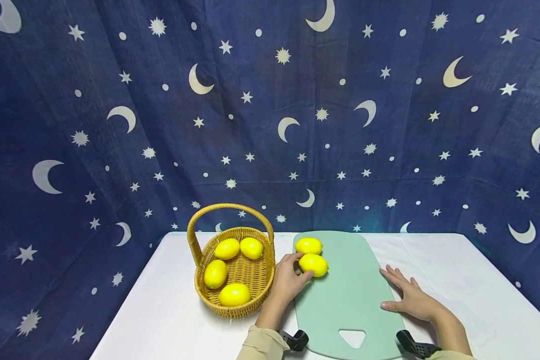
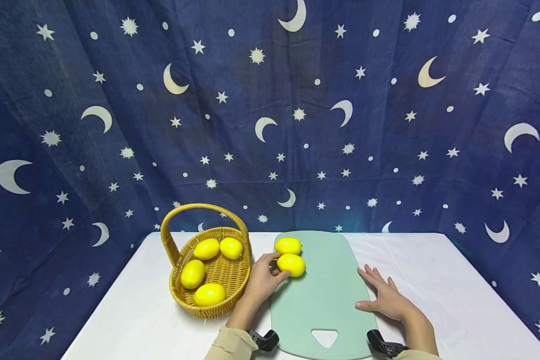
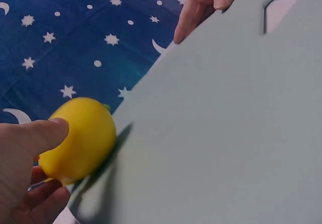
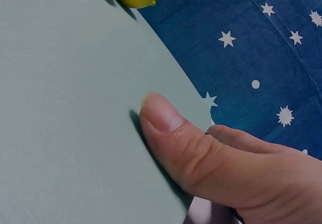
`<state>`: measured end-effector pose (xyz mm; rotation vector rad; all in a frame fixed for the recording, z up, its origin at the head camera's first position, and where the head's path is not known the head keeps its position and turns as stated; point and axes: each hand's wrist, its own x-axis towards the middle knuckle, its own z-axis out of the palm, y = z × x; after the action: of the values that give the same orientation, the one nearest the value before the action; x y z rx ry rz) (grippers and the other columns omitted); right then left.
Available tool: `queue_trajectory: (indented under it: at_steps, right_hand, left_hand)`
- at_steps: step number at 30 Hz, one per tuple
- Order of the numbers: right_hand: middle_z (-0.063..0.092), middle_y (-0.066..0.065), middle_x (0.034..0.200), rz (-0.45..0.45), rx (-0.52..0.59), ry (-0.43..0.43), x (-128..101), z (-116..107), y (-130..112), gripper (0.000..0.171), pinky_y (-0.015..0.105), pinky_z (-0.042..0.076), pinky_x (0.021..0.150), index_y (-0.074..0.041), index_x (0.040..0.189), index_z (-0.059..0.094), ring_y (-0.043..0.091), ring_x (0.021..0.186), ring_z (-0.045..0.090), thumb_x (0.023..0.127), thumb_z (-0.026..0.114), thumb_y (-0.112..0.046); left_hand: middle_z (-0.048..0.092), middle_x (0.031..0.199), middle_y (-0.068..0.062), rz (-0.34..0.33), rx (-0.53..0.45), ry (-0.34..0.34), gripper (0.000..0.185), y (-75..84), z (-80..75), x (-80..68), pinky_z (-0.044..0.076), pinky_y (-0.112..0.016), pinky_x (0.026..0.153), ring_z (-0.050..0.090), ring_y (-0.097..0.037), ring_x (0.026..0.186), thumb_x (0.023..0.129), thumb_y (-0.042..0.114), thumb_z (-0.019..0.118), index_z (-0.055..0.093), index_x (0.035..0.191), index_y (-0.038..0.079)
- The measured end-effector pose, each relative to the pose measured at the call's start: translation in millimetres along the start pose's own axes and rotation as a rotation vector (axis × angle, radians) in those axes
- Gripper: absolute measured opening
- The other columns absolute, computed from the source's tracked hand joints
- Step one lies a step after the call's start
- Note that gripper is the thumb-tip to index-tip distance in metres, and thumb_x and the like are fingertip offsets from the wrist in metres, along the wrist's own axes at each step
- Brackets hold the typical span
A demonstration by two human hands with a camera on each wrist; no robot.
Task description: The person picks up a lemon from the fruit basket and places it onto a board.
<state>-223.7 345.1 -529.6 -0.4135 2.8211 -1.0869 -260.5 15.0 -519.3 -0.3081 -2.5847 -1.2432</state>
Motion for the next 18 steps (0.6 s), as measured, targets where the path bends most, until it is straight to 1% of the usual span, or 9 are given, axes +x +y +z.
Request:
queue_trajectory:
  at_steps: [2,5,7,9,14,18]
  right_hand:
    - [0.017,0.038,0.148,-0.007,0.003,-0.002,-1,0,0,0.093,0.071,-0.008,0.105,0.005,0.141,0.036,0.06,0.135,0.006,0.069,0.079,-0.034]
    - [0.017,0.038,0.148,-0.01,0.005,-0.004,-1,0,0,0.093,0.071,-0.009,0.105,0.006,0.142,0.035,0.06,0.135,0.006,0.069,0.079,-0.034]
    - [0.016,0.037,0.149,-0.004,0.004,-0.007,0,1,1,0.094,0.07,-0.01,0.106,0.006,0.142,0.035,0.059,0.135,0.006,0.069,0.079,-0.035]
    - [0.016,0.037,0.149,0.0,0.004,-0.009,0,1,2,0.094,0.069,-0.011,0.106,0.005,0.142,0.034,0.059,0.135,0.005,0.07,0.078,-0.035]
    - [0.015,0.037,0.149,-0.005,0.019,-0.011,1,1,2,0.094,0.069,-0.012,0.106,0.006,0.142,0.034,0.06,0.135,0.004,0.07,0.078,-0.035]
    - [0.015,0.038,0.149,-0.01,0.021,-0.011,1,0,2,0.094,0.069,-0.012,0.105,0.006,0.142,0.034,0.06,0.135,0.004,0.07,0.078,-0.035]
  left_hand:
    - [0.063,0.112,-0.005,0.005,0.025,0.007,0.054,3.4,-2.4,-1.3,0.05,-0.02,0.074,0.061,-0.015,0.089,0.076,0.03,0.078,0.062,0.122,0.007]
    - [0.061,0.115,-0.005,0.02,0.058,0.015,0.053,11.2,-7.6,-2.9,0.052,-0.028,0.085,0.062,-0.018,0.098,0.076,0.03,0.078,0.062,0.122,0.008]
    - [0.06,0.118,-0.005,0.03,0.078,0.01,0.052,16.9,-11.6,-3.8,0.05,-0.032,0.092,0.06,-0.019,0.106,0.077,0.031,0.078,0.062,0.122,0.009]
    - [0.06,0.12,-0.004,0.051,0.093,0.008,0.052,22.4,-16.6,-4.5,0.047,-0.034,0.097,0.059,-0.019,0.111,0.077,0.03,0.077,0.063,0.122,0.009]
    - [0.06,0.121,-0.003,0.107,0.092,-0.007,0.051,34.9,-32.9,-6.9,0.046,-0.034,0.099,0.057,-0.018,0.114,0.078,0.029,0.077,0.062,0.123,0.011]
    - [0.062,0.12,-0.001,0.168,0.098,-0.041,0.048,43.8,-48.5,-9.0,0.045,-0.031,0.1,0.058,-0.016,0.114,0.079,0.029,0.076,0.063,0.122,0.013]
